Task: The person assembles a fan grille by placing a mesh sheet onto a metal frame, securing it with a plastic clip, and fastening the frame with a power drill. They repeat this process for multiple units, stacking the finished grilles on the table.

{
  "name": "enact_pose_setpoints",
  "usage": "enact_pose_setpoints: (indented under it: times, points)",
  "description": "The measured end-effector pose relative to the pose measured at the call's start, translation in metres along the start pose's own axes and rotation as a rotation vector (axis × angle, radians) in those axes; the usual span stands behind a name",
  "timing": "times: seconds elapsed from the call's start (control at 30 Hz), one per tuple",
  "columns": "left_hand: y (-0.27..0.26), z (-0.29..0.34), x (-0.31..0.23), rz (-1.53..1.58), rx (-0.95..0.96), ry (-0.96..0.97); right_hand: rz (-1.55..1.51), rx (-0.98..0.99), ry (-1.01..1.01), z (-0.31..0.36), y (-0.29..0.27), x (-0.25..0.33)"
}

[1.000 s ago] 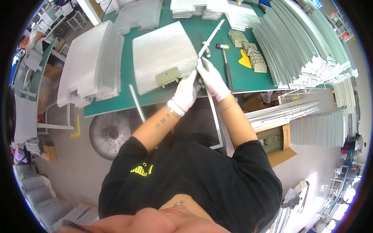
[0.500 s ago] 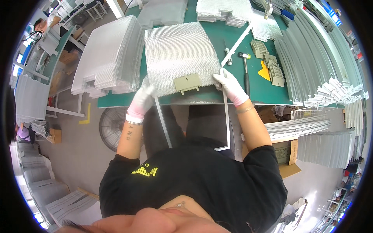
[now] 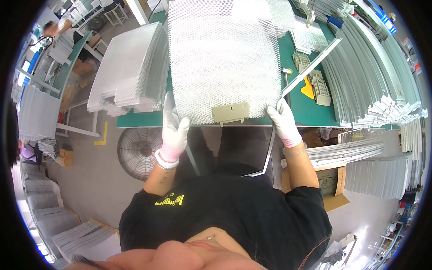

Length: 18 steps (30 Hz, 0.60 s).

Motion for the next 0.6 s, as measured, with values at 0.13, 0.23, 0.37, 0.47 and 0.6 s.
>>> enact_pose_setpoints:
  times: [0.13, 0.23, 0.37, 0.47, 0.6]
  points:
    - [0.007, 0.02, -0.009, 0.189, 0.008, -0.121, 0.033, 0.001, 0.01, 0.015, -0.009, -0.003]
    - [0.001, 0.04, -0.008, 0.229, -0.059, -0.219, 0.042, -0.007, -0.015, 0.019, 0.001, 0.004]
    - [-0.004, 0.037, -0.051, 0.059, -0.071, 0.007, -0.006, 0.034, -0.098, 0.017, 0.023, 0.023]
    - [-0.016, 0.03, -0.084, -0.049, -0.117, 0.118, -0.049, 0.077, -0.22, 0.011, 0.046, 0.053]
    - [-0.045, 0.017, -0.102, -0.017, -0.173, 0.117, -0.001, 0.168, -0.272, -0.005, 0.07, 0.107]
Point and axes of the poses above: each hand's wrist, its own z-axis away from the middle knuckle, its own y-axis out of the palm, x = y × z, the point moved 9 cm from there along -z, towards the middle knuckle, and after that the axes turned 15 degrees about x, right-handed, at the moved point
